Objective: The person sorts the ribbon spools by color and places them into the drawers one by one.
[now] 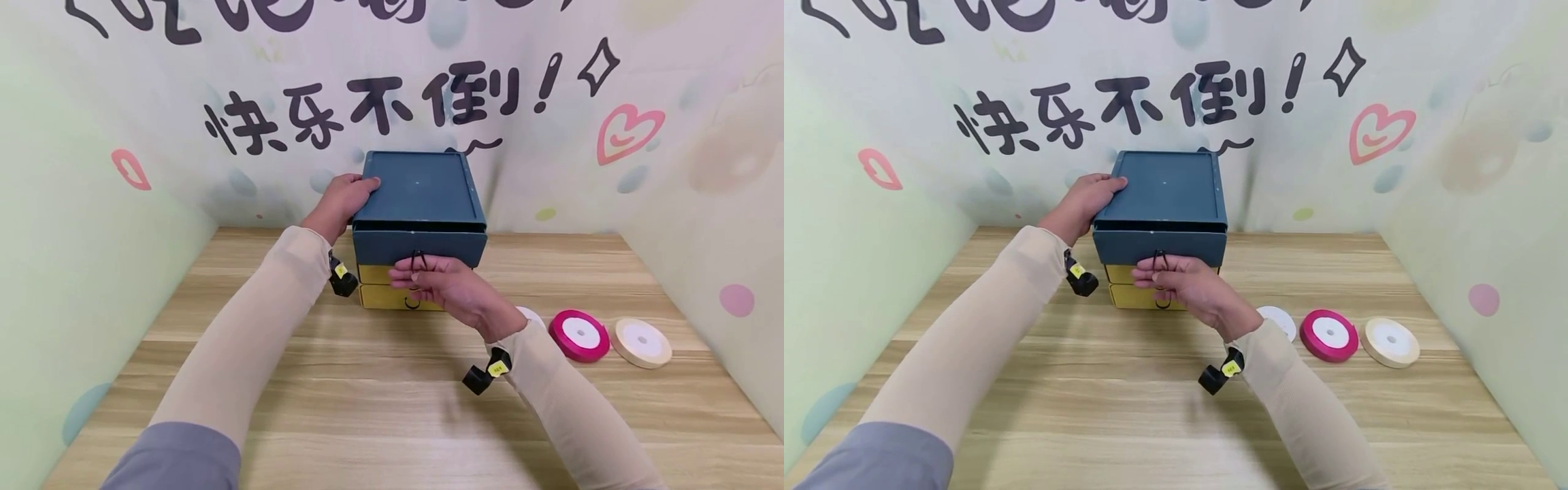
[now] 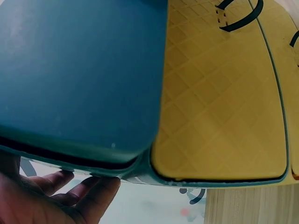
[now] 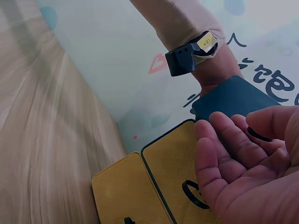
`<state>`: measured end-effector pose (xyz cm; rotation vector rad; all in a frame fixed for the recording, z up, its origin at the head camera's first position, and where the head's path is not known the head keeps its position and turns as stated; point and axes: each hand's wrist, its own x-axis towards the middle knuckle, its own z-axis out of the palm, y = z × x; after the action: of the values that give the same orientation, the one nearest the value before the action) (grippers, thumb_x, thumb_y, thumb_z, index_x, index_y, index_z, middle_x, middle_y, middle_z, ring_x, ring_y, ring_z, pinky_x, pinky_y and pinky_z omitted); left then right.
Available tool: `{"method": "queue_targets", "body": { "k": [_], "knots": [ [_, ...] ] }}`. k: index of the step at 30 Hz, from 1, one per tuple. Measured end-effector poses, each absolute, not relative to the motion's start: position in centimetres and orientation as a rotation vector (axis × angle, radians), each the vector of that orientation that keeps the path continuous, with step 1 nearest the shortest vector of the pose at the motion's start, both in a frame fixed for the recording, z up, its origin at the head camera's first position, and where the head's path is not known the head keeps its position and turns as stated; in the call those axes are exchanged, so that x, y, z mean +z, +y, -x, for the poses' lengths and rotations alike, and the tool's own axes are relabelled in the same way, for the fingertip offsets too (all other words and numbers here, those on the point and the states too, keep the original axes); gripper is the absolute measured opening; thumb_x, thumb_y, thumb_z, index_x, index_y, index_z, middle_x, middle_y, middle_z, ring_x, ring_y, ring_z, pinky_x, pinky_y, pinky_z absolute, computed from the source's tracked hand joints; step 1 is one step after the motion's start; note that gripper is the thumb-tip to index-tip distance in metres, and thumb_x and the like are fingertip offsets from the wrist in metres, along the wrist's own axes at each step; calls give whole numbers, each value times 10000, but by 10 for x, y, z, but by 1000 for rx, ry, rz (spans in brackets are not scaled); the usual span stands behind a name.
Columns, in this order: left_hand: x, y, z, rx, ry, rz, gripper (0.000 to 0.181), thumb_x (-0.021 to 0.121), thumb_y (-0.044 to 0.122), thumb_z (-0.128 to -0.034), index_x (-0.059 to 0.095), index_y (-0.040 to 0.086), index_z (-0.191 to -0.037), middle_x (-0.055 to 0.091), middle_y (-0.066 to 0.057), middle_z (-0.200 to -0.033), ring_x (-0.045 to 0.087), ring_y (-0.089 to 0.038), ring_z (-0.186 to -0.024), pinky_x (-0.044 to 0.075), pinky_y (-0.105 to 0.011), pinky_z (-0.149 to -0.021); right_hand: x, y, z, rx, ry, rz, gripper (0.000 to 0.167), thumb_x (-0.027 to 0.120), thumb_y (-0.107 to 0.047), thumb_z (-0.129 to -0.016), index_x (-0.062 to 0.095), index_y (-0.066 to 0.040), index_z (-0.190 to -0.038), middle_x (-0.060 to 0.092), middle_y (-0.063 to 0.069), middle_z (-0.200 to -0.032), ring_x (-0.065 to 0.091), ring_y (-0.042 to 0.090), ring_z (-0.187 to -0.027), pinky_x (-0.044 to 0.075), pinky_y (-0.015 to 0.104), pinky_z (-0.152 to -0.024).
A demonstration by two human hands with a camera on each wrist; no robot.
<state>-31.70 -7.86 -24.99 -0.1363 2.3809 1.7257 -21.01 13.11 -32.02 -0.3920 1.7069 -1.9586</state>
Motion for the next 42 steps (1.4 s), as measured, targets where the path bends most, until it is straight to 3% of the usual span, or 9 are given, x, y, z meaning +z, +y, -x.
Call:
{"method": "queue_targets", "body": {
  "k": [6,15,24,30,42],
  "knots": [
    [-251,-80,318,1738,2385,132,583,525,405,-1024,416,98,-1507,465,-110,-1478,528,-265,-1266,414,-392,-1068,-319,132,202,-1930,1731,412,328,437,-12,-1037,541,64,-1338,522,262,-1396,577,257,-1242,377,512,-1080],
    [-251,-78,317,1740,2379,123,580,521,398,-1027,411,95,-1510,473,-116,-1471,544,-274,-1253,427,-401,-1057,-319,135,191,-1878,1782,437,330,439,-14,-1032,546,61,-1335,567,228,-1363,574,265,-1240,478,360,-977],
    [-250,-79,316,1715,2396,114,581,505,409,-1033,406,92,-1510,475,-117,-1465,544,-275,-1245,420,-409,-1063,-319,135,182,-1862,1803,446,323,451,-12,-1027,564,46,-1325,629,152,-1307,578,269,-1236,479,375,-975],
    [-250,-80,316,1708,2405,103,575,507,410,-1032,419,92,-1503,495,-110,-1446,559,-261,-1224,437,-405,-1047,-319,135,176,-1866,1782,475,327,441,-15,-1028,554,56,-1326,625,159,-1308,574,278,-1242,390,518,-1061],
    [-251,-80,315,1701,2408,88,586,500,410,-1035,396,92,-1517,475,-109,-1464,547,-269,-1238,432,-415,-1052,-322,137,165,-1863,1776,460,322,442,-15,-1029,570,36,-1319,628,152,-1309,550,315,-1265,452,422,-1019]
  ]
}}
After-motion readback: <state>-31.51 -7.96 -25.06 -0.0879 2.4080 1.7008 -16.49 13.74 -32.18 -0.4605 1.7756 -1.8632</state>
